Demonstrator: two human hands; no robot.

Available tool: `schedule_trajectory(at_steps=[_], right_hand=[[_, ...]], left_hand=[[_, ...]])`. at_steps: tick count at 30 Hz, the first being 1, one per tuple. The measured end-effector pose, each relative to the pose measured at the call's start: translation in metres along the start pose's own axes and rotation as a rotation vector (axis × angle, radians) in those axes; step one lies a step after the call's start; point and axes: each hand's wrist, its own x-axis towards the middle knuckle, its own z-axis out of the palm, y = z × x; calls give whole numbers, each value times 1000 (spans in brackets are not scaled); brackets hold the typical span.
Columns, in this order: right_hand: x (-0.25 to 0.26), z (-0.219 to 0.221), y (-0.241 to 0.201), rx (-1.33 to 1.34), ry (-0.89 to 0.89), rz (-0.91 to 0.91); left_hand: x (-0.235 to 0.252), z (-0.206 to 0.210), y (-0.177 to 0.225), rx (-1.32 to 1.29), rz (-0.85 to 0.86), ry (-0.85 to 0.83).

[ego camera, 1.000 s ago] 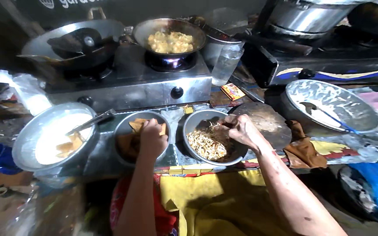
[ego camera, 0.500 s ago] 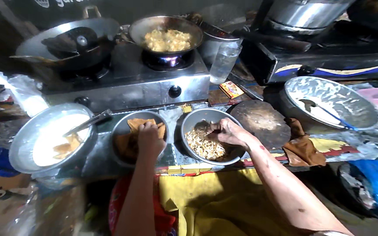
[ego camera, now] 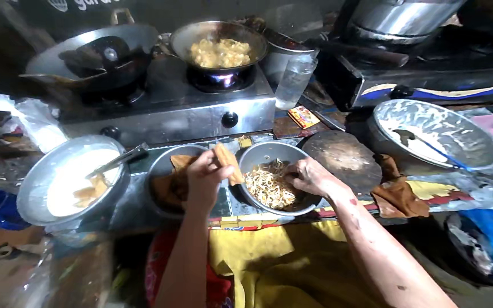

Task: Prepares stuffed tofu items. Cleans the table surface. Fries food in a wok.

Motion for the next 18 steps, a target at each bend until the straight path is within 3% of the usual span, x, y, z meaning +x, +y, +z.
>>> schedule_trajectory(at_steps=[4, 8, 14, 18], right_hand=[[-7, -3, -12, -24, -109, 6], [-6, 3, -14, -46, -102, 34], [-22, -2, -12, 258, 197, 52], [-26, 5, -9, 397, 278, 47]], left_hand=[[0, 27, -5, 30, -214, 44], [-1, 41, -11, -37, -248, 48], [-1, 51, -20, 76, -256, -18], [-2, 55, -22, 118, -322, -85]])
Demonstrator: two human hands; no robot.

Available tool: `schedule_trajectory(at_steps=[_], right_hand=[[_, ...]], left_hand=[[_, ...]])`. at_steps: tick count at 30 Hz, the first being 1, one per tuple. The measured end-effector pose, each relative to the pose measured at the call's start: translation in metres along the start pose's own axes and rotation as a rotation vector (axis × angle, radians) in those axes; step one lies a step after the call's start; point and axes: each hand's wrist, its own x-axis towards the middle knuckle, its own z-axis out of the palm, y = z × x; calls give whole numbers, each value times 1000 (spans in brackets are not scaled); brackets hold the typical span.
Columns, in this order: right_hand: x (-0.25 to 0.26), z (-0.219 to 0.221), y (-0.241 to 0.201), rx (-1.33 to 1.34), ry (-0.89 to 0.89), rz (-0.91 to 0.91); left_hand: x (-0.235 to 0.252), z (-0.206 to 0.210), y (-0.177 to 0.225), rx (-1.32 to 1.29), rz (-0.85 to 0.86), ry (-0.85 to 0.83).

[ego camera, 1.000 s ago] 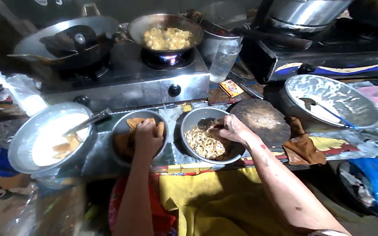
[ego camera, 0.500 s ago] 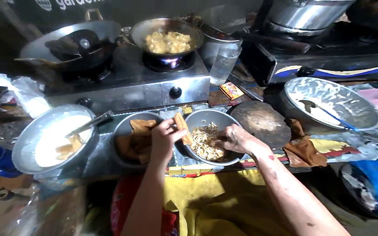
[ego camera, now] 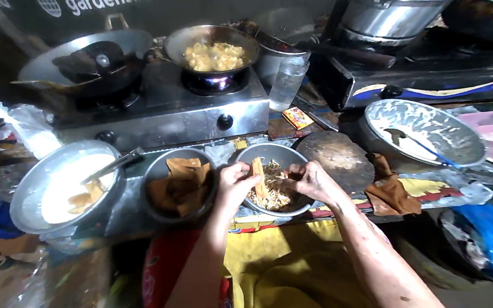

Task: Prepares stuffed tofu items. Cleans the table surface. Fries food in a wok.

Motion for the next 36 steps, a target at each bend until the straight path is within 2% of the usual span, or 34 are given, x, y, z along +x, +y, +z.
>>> schedule_trajectory(at_steps=[5, 9, 14, 20, 28, 35, 36], right_hand=[[-6, 11, 2, 161, 96, -7], [-11, 14, -11, 477, 208, -27], [-9, 29, -21, 725, 207, -22], [-13, 32, -24, 523, 196, 6], [-12, 41, -25, 35, 287, -198], [-23, 22, -32, 7, 32, -154], [-24, 21, -33, -3, 37, -169]], left_hand=[[-2, 0, -2, 57, -2, -27], [-2, 3, 0, 262, 47, -24], [0, 8, 1, 469, 95, -30], [0, 6, 0, 386, 75, -13], [0, 8, -3, 332, 100, -3], [1, 10, 0, 336, -2, 17], [1, 10, 0, 338, -10, 18]])
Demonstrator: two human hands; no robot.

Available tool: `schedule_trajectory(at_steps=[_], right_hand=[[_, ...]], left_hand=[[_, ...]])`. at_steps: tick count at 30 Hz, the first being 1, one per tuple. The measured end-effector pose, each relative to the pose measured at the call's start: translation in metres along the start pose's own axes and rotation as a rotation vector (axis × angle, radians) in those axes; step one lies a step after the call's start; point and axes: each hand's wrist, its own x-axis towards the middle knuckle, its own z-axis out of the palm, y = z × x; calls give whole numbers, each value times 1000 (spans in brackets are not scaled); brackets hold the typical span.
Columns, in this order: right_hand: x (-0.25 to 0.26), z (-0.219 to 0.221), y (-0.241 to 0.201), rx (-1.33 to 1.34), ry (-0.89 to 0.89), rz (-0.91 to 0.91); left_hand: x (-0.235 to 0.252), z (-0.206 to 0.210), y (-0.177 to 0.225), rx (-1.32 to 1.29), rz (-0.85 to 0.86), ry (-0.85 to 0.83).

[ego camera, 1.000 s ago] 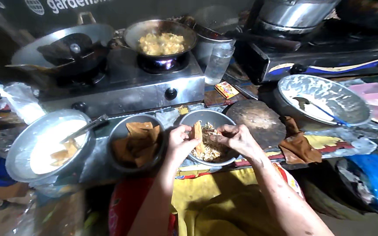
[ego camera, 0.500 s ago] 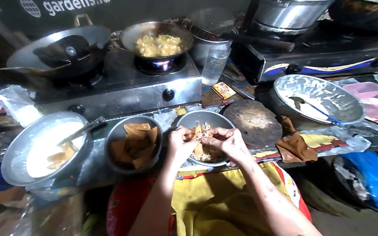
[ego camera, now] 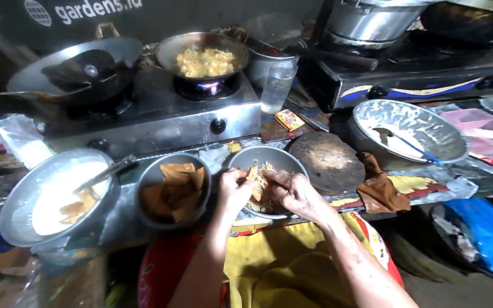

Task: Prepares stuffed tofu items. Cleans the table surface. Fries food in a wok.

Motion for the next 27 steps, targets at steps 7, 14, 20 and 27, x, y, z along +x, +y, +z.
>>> schedule_trajectory(at_steps=[7, 14, 20, 27], right_hand=[[8, 28, 7, -63, 302, -185], [11, 19, 16, 66, 222, -116], [10, 23, 16, 32, 290, -209], [11, 21, 9, 9, 252, -198]], left_hand=[[-1, -1, -1, -7, 15, -17], [-2, -1, 0, -89, 1, -31], [-4, 1, -2, -73, 22, -55], [-5, -1, 1, 6, 41, -58]])
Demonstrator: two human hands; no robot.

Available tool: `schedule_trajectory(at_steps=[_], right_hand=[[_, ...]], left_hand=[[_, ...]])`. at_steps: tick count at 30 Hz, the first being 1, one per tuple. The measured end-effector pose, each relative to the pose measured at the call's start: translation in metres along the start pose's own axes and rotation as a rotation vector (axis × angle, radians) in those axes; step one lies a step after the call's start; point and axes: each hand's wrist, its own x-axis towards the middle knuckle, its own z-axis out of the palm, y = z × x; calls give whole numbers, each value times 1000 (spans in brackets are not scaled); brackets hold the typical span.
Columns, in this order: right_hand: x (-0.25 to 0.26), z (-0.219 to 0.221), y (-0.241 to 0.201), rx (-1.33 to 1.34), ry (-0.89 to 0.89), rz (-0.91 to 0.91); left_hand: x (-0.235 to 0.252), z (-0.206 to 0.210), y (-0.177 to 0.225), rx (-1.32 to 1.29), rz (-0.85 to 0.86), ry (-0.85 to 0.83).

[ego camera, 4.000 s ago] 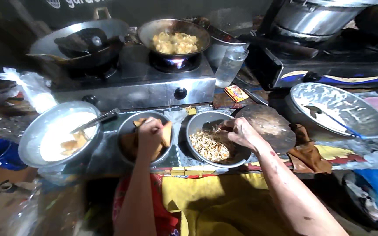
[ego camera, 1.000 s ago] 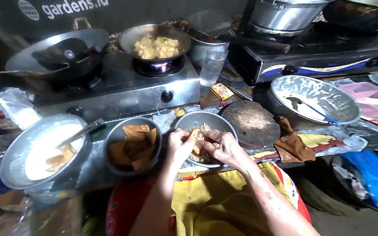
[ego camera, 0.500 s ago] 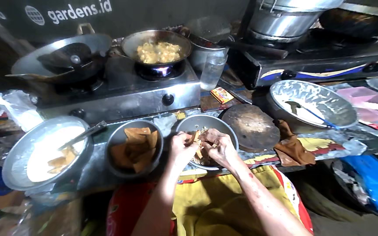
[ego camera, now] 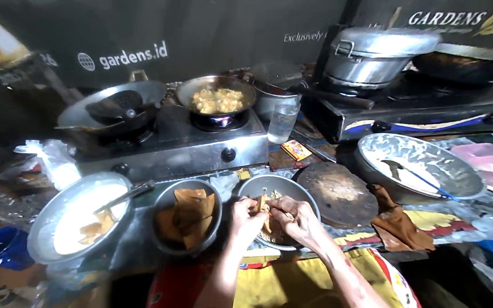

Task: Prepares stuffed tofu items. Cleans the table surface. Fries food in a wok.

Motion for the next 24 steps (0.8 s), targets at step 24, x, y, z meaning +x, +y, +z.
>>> schedule_trajectory(at_steps=[24], right_hand=[[-4, 2, 0, 30, 59, -51]], left_hand=[[-4, 5, 5, -430, -79, 189]])
